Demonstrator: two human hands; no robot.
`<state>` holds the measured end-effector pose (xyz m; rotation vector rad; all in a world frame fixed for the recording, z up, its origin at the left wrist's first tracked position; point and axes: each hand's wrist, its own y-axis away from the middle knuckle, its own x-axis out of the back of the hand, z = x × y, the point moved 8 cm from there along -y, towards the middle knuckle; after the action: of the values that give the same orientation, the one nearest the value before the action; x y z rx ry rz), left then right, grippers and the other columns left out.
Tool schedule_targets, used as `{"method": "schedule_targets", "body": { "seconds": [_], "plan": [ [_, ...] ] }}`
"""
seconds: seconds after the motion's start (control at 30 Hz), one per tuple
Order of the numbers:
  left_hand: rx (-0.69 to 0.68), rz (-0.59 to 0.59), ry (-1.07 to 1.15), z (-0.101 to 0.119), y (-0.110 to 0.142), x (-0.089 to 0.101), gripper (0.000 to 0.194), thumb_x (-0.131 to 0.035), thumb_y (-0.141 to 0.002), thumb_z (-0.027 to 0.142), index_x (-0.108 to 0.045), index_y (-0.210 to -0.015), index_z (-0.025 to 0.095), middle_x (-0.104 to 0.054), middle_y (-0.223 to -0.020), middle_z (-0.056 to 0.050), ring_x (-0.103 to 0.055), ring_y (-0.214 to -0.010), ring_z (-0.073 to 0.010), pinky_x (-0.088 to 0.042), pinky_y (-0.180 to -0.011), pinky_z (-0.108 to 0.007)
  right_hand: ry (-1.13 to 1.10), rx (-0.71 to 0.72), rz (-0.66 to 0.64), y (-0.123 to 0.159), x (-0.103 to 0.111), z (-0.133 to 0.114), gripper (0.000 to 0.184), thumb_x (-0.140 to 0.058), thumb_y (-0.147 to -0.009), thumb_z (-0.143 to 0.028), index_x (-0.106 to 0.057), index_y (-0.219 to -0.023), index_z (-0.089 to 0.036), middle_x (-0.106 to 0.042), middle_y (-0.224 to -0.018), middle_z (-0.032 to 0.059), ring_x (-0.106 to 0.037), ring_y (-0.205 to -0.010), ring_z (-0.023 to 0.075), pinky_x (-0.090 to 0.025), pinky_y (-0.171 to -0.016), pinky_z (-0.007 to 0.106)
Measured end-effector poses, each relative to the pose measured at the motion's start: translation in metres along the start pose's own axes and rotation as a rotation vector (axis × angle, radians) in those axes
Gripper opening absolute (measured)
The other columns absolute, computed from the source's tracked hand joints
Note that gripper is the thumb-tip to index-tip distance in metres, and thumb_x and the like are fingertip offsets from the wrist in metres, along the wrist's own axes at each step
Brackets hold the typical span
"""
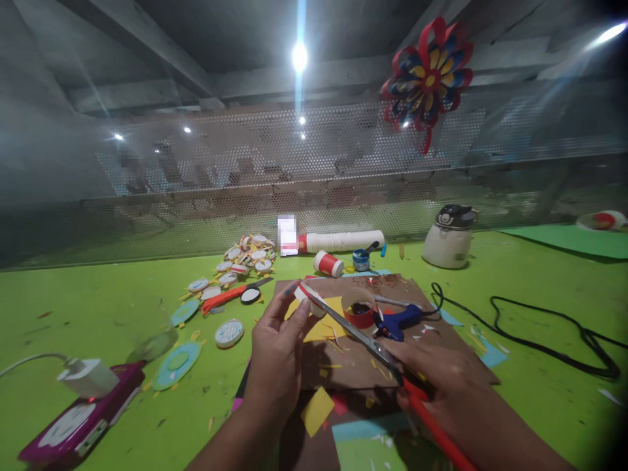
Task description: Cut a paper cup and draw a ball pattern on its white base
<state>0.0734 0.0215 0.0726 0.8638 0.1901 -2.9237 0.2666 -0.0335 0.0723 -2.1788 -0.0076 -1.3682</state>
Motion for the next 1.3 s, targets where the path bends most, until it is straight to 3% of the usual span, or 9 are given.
{"method": "schedule_targets", "body": {
  "seconds": [0.17,0.4,0.6,0.83,1.13,1.3],
  "plan": [
    [0.000,-0.076,-0.054,-0.0011,0.0013,-0.0041,0.039,-0.083,-0.075,0.032,-0.072,-0.111,0.021,-0.075,-0.113,-0.007,-0.074,-0.096,-0.0210,-0.059,-0.080,-0.024,0.017,0.004,0.011,-0.0004,0.0001,0.0003,0.043,-0.059,-0.076,-0.012,-0.075,-0.116,-0.019,-0.079,-0.101,0.0115,-0.075,-0.085,0.0285,-0.062,-0.073,0.041],
    [-0.046,-0.084,-0.036,-0.0020,-0.0003,-0.0005,0.041,-0.083,-0.076,0.031,-0.071,-0.113,0.021,-0.074,-0.118,-0.008,-0.073,-0.102,-0.0229,-0.059,-0.088,-0.029,-0.015,0.005,-0.011,-0.0004,-0.0011,-0.0004,0.040,-0.059,-0.080,-0.016,-0.074,-0.117,-0.020,-0.079,-0.101,0.0112,-0.075,-0.088,0.0284,-0.061,-0.075,0.041],
    [-0.052,-0.075,-0.040,0.0006,-0.0001,-0.0022,0.039,-0.084,-0.075,0.030,-0.073,-0.111,0.020,-0.074,-0.119,-0.009,-0.073,-0.104,-0.0237,-0.060,-0.083,-0.026,-0.069,0.011,0.008,-0.0005,0.0014,-0.0025,0.042,-0.060,-0.078,-0.013,-0.075,-0.116,-0.022,-0.079,-0.104,0.0088,-0.075,-0.092,0.0264,-0.061,-0.081,0.038],
    [-0.030,-0.071,-0.014,0.0011,0.0033,-0.0038,0.036,-0.083,-0.077,0.028,-0.073,-0.111,0.022,-0.077,-0.111,-0.006,-0.075,-0.098,-0.0191,-0.059,-0.080,-0.019,-0.060,0.037,0.027,-0.0002,0.0003,-0.0056,0.042,-0.060,-0.079,-0.012,-0.074,-0.117,-0.022,-0.079,-0.108,0.0082,-0.074,-0.097,0.0259,-0.061,-0.084,0.038],
    [-0.052,-0.078,-0.007,0.0021,-0.0003,-0.0037,0.036,-0.084,-0.075,0.027,-0.074,-0.109,0.019,-0.076,-0.114,-0.008,-0.074,-0.099,-0.0214,-0.059,-0.085,-0.026,-0.078,0.022,-0.043,0.0009,-0.0050,-0.0033,0.041,-0.059,-0.084,-0.014,-0.071,-0.123,-0.022,-0.078,-0.109,0.0093,-0.074,-0.096,0.0244,-0.061,-0.081,0.035],
    [-0.021,-0.045,0.077,0.0006,-0.0041,0.0008,0.036,-0.086,-0.071,0.030,-0.076,-0.104,0.019,-0.077,-0.102,-0.007,-0.074,-0.095,-0.0201,-0.059,-0.083,-0.027,-0.063,0.016,-0.015,0.0012,-0.0060,-0.0012,0.040,-0.061,-0.083,-0.015,-0.072,-0.121,-0.020,-0.078,-0.109,0.0106,-0.073,-0.098,0.0276,-0.060,-0.083,0.040]
  ]
}}
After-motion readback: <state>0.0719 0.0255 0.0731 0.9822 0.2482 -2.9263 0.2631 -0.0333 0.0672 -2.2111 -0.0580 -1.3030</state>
